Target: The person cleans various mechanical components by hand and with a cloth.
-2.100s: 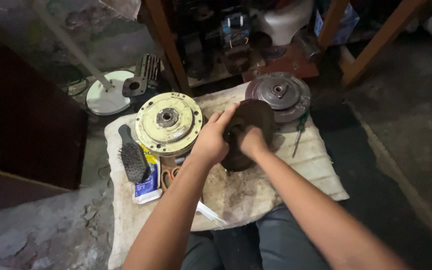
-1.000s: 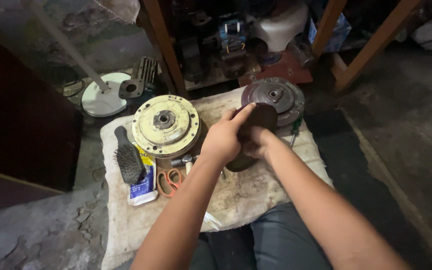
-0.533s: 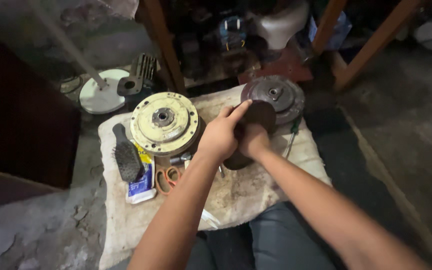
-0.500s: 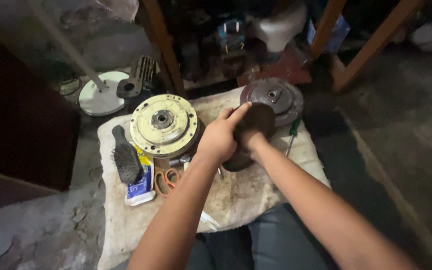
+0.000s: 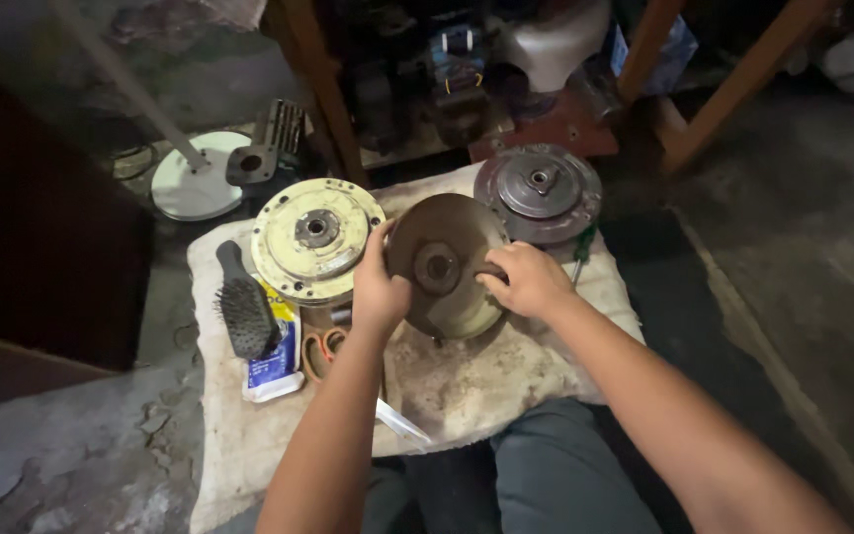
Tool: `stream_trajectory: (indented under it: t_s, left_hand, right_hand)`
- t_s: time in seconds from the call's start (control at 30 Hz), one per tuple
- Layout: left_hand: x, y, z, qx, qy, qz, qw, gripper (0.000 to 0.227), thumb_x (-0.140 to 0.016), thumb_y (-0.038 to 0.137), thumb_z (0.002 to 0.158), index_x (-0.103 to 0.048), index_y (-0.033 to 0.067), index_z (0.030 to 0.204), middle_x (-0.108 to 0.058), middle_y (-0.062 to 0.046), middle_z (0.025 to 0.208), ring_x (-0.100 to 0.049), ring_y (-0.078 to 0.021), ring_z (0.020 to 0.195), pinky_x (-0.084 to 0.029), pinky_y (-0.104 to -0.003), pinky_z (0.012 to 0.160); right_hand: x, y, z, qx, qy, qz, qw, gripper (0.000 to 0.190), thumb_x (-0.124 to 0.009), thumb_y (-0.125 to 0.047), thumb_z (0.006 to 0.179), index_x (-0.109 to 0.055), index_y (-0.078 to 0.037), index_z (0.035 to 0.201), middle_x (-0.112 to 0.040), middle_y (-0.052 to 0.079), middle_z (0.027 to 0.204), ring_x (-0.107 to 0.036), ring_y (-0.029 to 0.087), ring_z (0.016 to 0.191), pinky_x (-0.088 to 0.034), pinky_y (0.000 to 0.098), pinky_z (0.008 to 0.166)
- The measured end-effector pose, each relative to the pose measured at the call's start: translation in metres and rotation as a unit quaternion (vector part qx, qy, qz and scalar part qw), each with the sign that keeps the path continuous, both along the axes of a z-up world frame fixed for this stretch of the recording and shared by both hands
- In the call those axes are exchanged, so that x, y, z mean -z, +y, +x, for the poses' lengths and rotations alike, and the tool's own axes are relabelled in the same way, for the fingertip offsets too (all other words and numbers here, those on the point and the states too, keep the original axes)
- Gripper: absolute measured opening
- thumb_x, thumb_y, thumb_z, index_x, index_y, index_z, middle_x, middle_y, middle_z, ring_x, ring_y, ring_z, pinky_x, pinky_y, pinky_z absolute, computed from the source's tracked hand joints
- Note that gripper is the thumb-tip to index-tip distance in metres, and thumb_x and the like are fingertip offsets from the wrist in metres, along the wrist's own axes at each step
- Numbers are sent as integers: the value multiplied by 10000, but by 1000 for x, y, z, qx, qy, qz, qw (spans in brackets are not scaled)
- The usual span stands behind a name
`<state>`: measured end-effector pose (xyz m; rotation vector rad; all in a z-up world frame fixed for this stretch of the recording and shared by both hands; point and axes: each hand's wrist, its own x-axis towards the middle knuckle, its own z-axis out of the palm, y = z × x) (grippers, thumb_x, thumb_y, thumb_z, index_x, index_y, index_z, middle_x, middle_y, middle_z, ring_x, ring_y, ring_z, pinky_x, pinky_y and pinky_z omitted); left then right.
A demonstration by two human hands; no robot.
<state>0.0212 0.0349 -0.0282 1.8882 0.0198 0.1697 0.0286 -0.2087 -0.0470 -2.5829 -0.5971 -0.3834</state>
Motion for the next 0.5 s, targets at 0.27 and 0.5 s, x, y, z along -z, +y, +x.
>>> stream_trajectory:
  t_s: [0.27,0.5]
  left_hand:
    - [82,-3,11,19,6,5,1000,691,-528,-95,760,-541,126,1415,-709,-190,1256,-685,-311,1196,-510,-374,1013]
    - [53,-5,-4,-17,135,178,975,702,-578,41,819,-450,196,1492,-689,-263,1196,-650,-428,1147,-515,-490,974]
  right_hand:
    - [6,14,-4,70,26,66,995,317,-730,-382,875,-720,-96,1011,-719,176,943,-674,400,893,-542,496,763]
    - [11,16,-13,44,27,-32,998,352,-760,-368,816,-702,-101,1038,-727,173,928,-687,398,882,-536,509,760]
